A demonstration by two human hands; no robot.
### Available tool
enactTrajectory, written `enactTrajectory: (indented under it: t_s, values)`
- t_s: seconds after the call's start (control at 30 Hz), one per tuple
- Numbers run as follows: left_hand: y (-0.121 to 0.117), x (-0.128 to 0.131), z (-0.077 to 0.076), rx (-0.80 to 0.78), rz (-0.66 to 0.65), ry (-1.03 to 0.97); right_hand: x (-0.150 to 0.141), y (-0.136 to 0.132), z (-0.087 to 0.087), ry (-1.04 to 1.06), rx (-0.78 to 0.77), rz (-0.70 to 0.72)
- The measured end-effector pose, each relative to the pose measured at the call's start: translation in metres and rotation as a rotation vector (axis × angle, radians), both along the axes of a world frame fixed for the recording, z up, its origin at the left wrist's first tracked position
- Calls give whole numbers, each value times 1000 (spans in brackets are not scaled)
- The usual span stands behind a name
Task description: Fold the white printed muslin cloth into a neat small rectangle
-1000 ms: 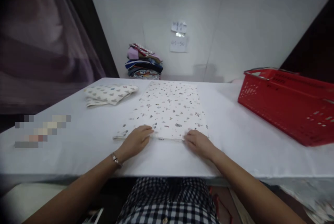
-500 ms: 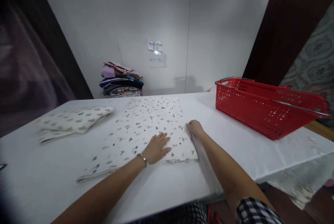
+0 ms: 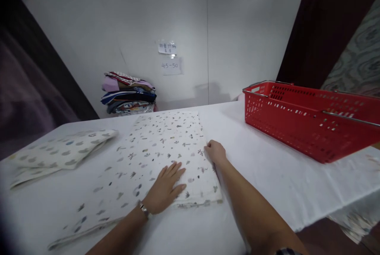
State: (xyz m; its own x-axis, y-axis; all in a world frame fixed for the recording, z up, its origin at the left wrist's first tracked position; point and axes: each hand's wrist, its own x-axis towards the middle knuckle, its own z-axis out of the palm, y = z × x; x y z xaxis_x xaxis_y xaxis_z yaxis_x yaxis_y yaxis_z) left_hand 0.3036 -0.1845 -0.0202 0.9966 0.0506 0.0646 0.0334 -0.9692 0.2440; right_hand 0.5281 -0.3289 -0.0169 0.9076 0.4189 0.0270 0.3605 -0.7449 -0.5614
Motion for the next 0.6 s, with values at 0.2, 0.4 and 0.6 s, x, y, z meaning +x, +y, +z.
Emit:
enactTrajectory:
  t_s: [0.2,0.4,0.6]
  values:
    - [0,0,2,9,-15,-4,5,-7,3,32,-57,35]
    - [-5,-6,12,-8,-16,-98,0,-4,6,-11,-142,74]
    - [-36,-26,27,-181,-151,-67,-5,0,5,-67,-227,94]
